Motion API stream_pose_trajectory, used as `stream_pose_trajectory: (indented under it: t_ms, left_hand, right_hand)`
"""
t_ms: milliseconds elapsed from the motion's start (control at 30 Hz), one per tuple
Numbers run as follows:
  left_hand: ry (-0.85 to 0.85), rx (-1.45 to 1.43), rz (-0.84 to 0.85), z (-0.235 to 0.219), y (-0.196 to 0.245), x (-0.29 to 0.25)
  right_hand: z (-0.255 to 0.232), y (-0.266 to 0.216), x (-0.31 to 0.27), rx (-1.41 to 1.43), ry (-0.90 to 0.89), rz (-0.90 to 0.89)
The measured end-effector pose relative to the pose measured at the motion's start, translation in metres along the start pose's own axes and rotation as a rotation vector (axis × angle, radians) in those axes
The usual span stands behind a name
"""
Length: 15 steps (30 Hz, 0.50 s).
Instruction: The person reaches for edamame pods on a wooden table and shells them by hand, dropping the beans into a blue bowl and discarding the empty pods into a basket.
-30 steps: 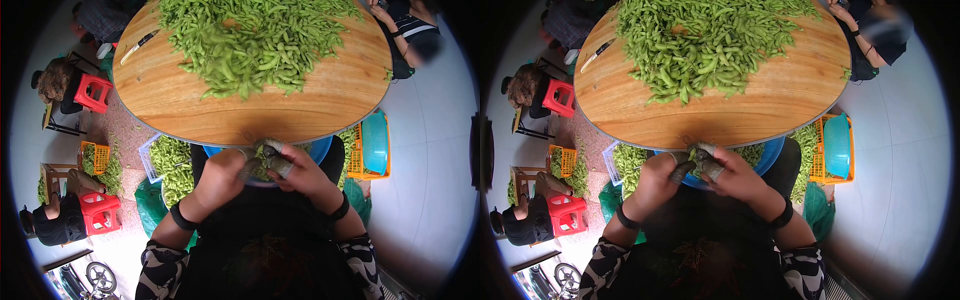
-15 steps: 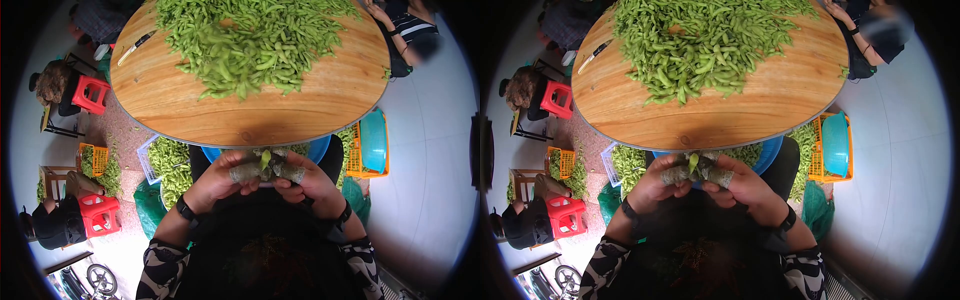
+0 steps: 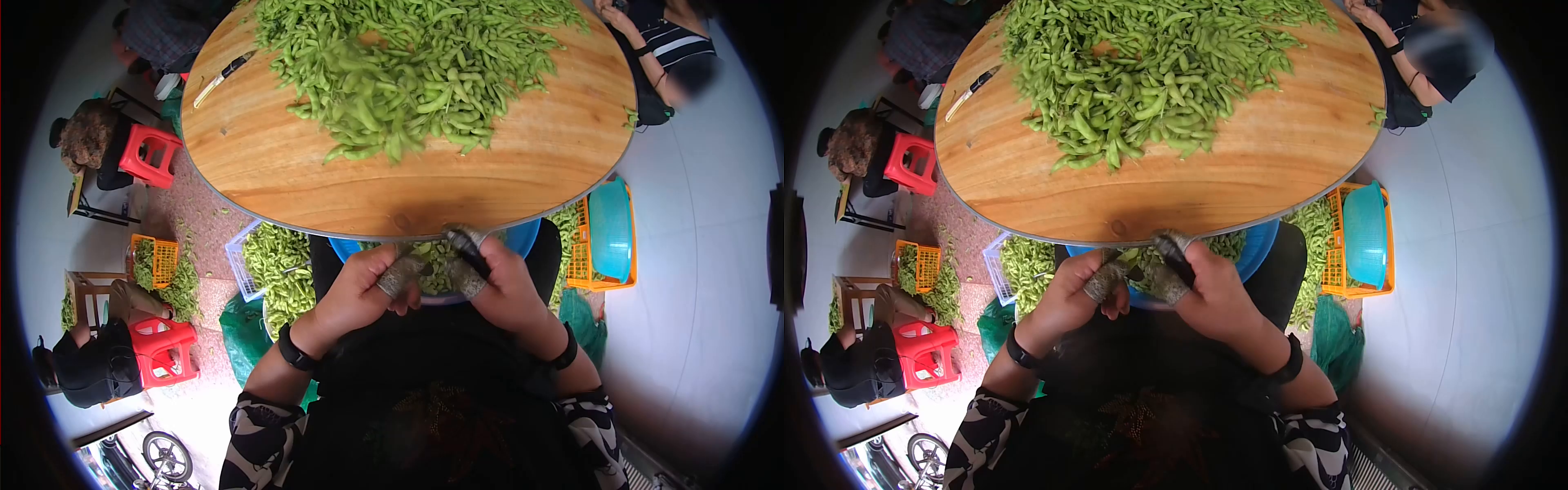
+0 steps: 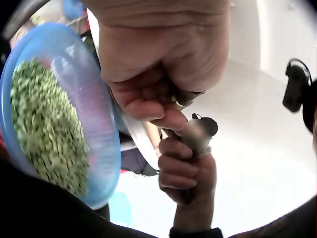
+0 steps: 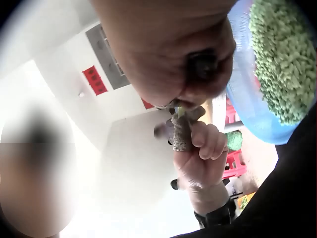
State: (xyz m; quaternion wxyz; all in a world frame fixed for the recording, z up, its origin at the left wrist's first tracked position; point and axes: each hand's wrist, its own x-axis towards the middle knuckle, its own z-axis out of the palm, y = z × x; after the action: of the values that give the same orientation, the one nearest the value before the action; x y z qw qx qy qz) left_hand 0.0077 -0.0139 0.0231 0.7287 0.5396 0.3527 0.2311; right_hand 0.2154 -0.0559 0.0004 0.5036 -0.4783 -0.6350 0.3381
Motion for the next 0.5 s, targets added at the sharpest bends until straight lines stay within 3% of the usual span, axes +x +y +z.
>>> stream_pose_trajectory:
  t_ms: [33,100,167,233,267,333,400,467,500]
  left_hand:
    - [0.001,0.125,0.04,0.002,-0.001,0.0]
    - [-0.002,0.25,0.083,0.005,0.0,0.0]
    - [-0.095,0.402,0.197,0.008,0.003,-0.001]
    - [-0.15,0.287,0.184,0.004,0.003,-0.005]
    - [-0.206,0.173,0.173,0.003,0.003,-0.007]
    - [-0.23,0.043,0.081,0.002,0.004,-0.008]
    - [-0.256,-0.085,-0.004,0.002,0.004,-0.006]
    - [-0.104,-0.118,0.024,0.002,-0.001,-0.001]
    - [-0.104,-0.118,0.026,0.001,-0.001,0.001]
  right_hand:
    - [-0.003,-0.002,0.0,0.0,0.002,0.003]
    - [-0.014,-0.014,0.004,-0.157,-0.169,0.184]
    - [-0.011,-0.014,0.01,-0.191,-0.189,0.109]
    - [-0.013,-0.008,0.013,0.106,-0.321,0.202]
    - [-0.018,-0.01,0.016,0.109,-0.326,0.203]
    - [-0.026,-0.023,0.024,0.361,-0.502,0.428]
    - [-0.018,-0.009,0.018,0.255,-0.494,0.377]
    - [-0.01,-0.003,0.012,0.148,-0.483,0.323]
    - [-0.007,-0.003,0.009,-0.038,-0.403,0.162]
